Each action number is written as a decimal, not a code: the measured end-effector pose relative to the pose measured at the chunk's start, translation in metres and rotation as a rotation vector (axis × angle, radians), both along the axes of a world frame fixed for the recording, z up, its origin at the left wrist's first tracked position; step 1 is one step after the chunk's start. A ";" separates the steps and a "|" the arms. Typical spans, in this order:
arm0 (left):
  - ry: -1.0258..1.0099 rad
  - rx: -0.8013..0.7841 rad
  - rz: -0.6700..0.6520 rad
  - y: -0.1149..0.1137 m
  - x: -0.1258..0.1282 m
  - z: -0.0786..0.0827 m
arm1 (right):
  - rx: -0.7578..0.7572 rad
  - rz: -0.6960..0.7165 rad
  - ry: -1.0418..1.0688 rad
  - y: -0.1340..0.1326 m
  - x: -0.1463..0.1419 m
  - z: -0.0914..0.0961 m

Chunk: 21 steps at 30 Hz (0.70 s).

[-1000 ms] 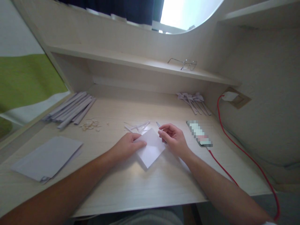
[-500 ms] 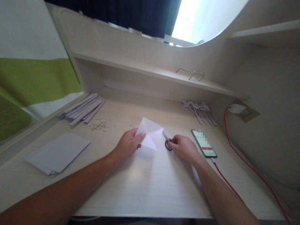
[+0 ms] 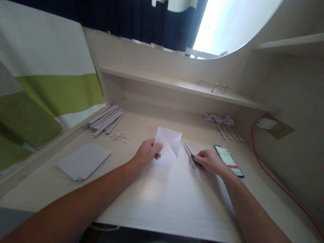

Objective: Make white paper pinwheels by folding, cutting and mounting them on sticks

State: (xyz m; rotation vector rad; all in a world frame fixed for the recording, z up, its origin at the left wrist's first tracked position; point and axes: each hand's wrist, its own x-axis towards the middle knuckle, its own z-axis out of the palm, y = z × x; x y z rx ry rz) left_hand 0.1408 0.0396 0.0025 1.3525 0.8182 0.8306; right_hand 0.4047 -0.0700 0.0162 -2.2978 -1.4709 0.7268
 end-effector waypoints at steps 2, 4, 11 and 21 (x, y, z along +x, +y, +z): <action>-0.009 -0.014 0.005 0.001 0.000 0.002 | -0.035 0.000 0.096 0.000 0.008 -0.002; -0.022 -0.025 0.005 0.002 -0.001 0.004 | -0.061 -0.006 0.174 -0.001 0.014 -0.005; -0.042 -0.042 -0.019 -0.001 -0.003 0.008 | 0.007 -0.027 0.284 -0.003 0.019 -0.013; 0.003 0.053 -0.078 -0.008 -0.006 0.015 | 0.292 0.058 0.732 -0.012 -0.017 0.005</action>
